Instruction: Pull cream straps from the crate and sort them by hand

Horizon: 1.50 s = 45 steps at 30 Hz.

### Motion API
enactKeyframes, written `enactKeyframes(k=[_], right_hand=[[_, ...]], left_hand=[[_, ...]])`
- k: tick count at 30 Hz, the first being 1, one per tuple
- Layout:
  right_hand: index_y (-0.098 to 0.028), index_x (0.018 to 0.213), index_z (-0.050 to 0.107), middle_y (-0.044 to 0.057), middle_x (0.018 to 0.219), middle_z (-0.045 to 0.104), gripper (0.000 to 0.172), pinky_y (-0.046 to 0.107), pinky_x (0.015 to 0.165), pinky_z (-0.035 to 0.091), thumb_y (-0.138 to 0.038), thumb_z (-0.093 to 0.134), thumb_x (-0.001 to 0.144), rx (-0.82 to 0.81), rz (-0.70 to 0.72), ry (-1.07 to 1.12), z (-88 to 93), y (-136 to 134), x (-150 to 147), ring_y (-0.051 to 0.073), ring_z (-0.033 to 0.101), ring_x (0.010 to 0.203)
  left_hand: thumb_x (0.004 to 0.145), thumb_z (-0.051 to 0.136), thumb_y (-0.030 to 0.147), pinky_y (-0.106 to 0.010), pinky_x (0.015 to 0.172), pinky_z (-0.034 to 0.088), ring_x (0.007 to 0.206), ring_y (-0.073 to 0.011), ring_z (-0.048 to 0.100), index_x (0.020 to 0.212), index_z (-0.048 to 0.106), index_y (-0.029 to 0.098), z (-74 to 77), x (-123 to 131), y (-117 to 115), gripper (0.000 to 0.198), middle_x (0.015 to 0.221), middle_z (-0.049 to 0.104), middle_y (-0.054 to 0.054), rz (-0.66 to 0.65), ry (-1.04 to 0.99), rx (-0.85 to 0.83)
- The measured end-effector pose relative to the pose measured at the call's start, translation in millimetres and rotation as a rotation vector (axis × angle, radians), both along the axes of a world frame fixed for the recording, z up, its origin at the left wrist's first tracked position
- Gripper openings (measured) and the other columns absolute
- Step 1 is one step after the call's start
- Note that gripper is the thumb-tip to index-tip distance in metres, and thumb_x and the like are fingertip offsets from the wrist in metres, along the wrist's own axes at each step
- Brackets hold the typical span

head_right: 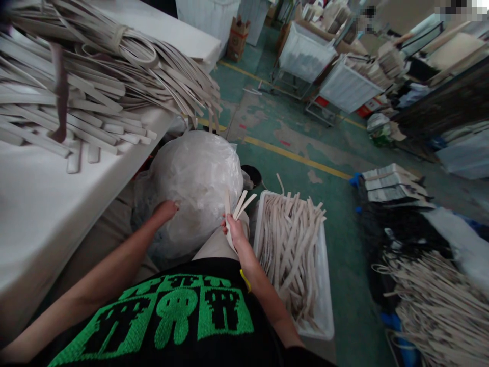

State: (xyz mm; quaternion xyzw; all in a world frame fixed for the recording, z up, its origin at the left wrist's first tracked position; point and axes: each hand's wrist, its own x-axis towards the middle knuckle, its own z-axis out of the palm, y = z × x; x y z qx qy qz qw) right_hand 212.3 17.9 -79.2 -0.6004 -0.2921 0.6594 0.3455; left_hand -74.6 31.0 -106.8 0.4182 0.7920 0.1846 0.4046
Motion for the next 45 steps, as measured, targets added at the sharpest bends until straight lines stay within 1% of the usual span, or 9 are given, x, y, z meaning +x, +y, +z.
enactKeyframes(k=[5, 8, 10, 13, 18, 24, 29, 36, 45], right_hand=[[-0.013, 0.087, 0.065, -0.002, 0.060, 0.058, 0.035, 0.020, 0.040, 0.031, -0.045, 0.074, 0.078, -0.088, 0.091, 0.188, 20.9, -7, -9, 0.006, 0.043, 0.041], [-0.015, 0.085, 0.063, -0.004, 0.061, 0.055, 0.040, 0.020, 0.040, 0.028, -0.049, 0.079, 0.073, -0.133, 0.227, 0.390, 45.9, -13, -14, 0.005, 0.038, 0.041], [-0.016, 0.086, 0.063, -0.006, 0.059, 0.053, 0.045, 0.021, 0.040, 0.025, -0.053, 0.083, 0.069, -0.083, 0.321, 0.502, 67.0, -15, -18, 0.004, 0.033, 0.040], [-0.015, 0.094, 0.066, -0.008, 0.058, 0.050, 0.053, 0.020, 0.040, 0.021, -0.058, 0.083, 0.068, 0.060, 0.445, 0.531, 99.9, -12, -27, 0.002, 0.028, 0.039], [-0.013, 0.085, 0.067, -0.006, 0.054, 0.053, 0.049, 0.020, 0.040, 0.024, -0.057, 0.083, 0.070, 0.255, 0.703, 0.193, 136.6, -2, -52, 0.005, 0.037, 0.042], [-0.013, 0.076, 0.064, -0.007, 0.054, 0.052, 0.025, 0.020, 0.051, 0.033, -0.034, 0.078, 0.078, 0.534, 0.903, -0.015, 160.2, -2, -72, 0.007, 0.045, 0.051], [-0.014, 0.077, 0.061, -0.007, 0.057, 0.051, 0.017, 0.020, 0.053, 0.033, -0.025, 0.072, 0.085, 0.688, 0.726, -0.135, 173.4, 18, -78, 0.007, 0.046, 0.055], [-0.016, 0.082, 0.055, -0.007, 0.058, 0.050, 0.019, 0.016, 0.041, 0.030, -0.027, 0.066, 0.093, 0.563, 0.383, -0.148, 170.6, 75, -75, 0.005, 0.039, 0.046], [-0.018, 0.081, 0.052, -0.008, 0.055, 0.047, 0.022, 0.014, 0.035, 0.025, -0.028, 0.068, 0.093, 0.503, 0.272, -0.057, 156.3, 108, -69, 0.005, 0.033, 0.041]], left_hand=[[0.089, 0.057, 0.041, -0.034, 0.081, 0.047, 0.095, -0.0303, 0.070, 0.081, 0.078, 0.019, 79.2, -6, -28, 0.032, 0.081, 0.075, -0.013, -0.081, 0.131, 0.174], [0.091, 0.053, 0.050, -0.030, 0.081, 0.049, 0.088, -0.0231, 0.069, 0.097, 0.081, 0.021, 123.0, 0, -59, 0.041, 0.090, 0.077, -0.007, -0.098, -0.091, 0.440], [0.088, 0.057, 0.054, -0.028, 0.077, 0.049, 0.080, -0.0209, 0.067, 0.097, 0.081, 0.021, 143.5, 6, -77, 0.042, 0.083, 0.077, -0.005, -0.096, -0.201, 0.522], [0.086, 0.061, 0.055, -0.028, 0.073, 0.049, 0.076, -0.0200, 0.066, 0.093, 0.082, 0.022, 159.2, 13, -91, 0.040, 0.078, 0.077, -0.004, -0.252, -0.168, 0.422], [0.086, 0.059, 0.051, -0.030, 0.071, 0.050, 0.074, -0.0229, 0.070, 0.086, 0.082, 0.023, 158.4, 24, -89, 0.037, 0.076, 0.078, -0.005, -0.509, -0.041, 0.270], [0.076, 0.066, 0.050, -0.034, 0.072, 0.052, 0.075, -0.0272, 0.072, 0.077, 0.081, 0.020, 149.8, 32, -86, 0.033, 0.072, 0.077, -0.007, -0.510, -0.065, 0.317], [0.073, 0.074, 0.052, -0.032, 0.068, 0.054, 0.070, -0.0222, 0.069, 0.087, 0.082, 0.018, 147.0, 41, -90, 0.037, 0.075, 0.077, -0.007, -0.346, -0.347, 0.262], [0.081, 0.074, 0.050, -0.025, 0.061, 0.048, 0.055, -0.0112, 0.056, 0.112, 0.077, 0.017, 143.8, 54, -105, 0.046, 0.066, 0.070, 0.000, -0.115, -0.625, 0.366], [0.059, 0.088, 0.046, -0.022, 0.058, 0.045, 0.056, -0.0079, 0.053, 0.078, 0.069, 0.018, 126.3, 59, -97, 0.039, 0.067, 0.065, 0.002, 0.276, -0.740, 0.407]])
